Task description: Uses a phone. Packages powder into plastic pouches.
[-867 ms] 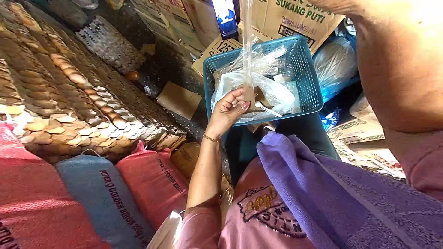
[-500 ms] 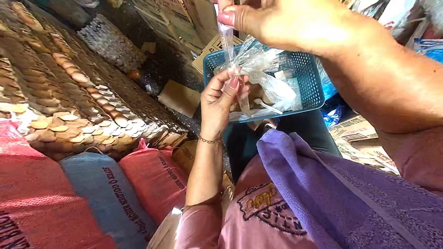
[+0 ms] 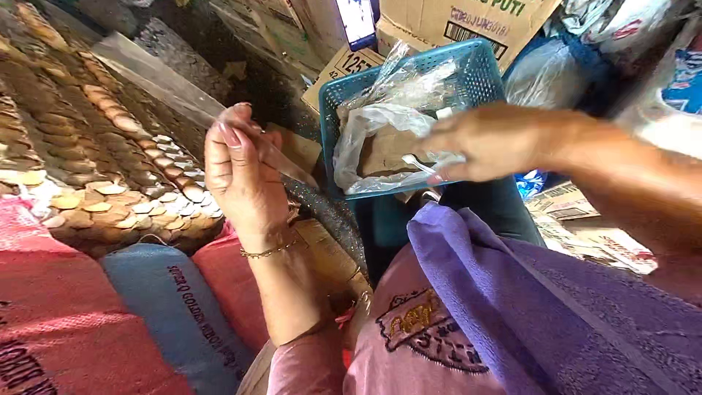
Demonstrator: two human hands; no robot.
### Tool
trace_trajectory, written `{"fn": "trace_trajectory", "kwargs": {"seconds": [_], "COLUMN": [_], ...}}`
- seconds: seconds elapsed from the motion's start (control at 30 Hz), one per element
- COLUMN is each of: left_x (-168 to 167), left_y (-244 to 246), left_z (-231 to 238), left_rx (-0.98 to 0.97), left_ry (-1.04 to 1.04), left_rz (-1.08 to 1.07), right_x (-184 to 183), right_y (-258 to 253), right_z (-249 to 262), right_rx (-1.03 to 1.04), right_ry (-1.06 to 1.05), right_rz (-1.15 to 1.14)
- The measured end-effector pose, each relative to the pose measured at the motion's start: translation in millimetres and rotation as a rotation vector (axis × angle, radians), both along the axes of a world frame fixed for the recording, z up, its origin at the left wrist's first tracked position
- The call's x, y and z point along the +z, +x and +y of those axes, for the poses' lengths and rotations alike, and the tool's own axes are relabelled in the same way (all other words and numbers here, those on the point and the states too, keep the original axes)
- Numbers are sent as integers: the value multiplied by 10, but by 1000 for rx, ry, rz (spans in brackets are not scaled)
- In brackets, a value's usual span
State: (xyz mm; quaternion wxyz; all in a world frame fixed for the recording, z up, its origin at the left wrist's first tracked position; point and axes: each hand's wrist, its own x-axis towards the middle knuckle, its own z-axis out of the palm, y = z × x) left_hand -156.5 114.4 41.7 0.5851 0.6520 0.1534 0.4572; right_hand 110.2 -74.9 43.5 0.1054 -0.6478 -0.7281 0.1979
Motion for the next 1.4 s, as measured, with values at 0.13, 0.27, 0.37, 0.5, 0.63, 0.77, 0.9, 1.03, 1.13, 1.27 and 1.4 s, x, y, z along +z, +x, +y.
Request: {"fn": "trace_trajectory", "kwargs": {"seconds": [0.13, 0.27, 0.37, 0.5, 0.63, 0.77, 0.9, 1.03, 1.13, 1.27, 1.4], "left_x": [-266, -603, -759, -834, -992, -1134, -1126, -1125, -1165, -1216, -1277], "left_y": [-43, 96, 241, 444, 542, 555, 572, 601, 613, 628, 654], "left_z": [56, -1, -89, -176, -165, -144, -161, -169, -167, -162, -125], "left_rx": [37, 29, 26, 55, 51, 48, 73, 94, 80, 75, 88], "left_ry": [130, 173, 211, 292, 349, 365, 376, 356, 364, 374, 364], "left_rz": [156, 262, 323, 392, 402, 383, 392, 415, 418, 445, 407], "right_x": [-587, -858, -916, -950, -916, -995, -1102, -1027, -960, -1021, -1138], "right_y": [-33, -117, -129, -88, -27, -1, 20, 54, 56, 42, 29], "right_z": [-293, -380, -372, -339, -239, -85, 60, 74, 81, 129, 197], "right_rx": [-99, -128, -132, -163, -280, -363, -328, -407, -521, -597, -647], "right_ry": [-189, -4, 99, 269, 360, 428, 457, 477, 506, 466, 395], "right_rz": [-83, -56, -46, -60, -10, 113, 254, 262, 265, 280, 361]}}
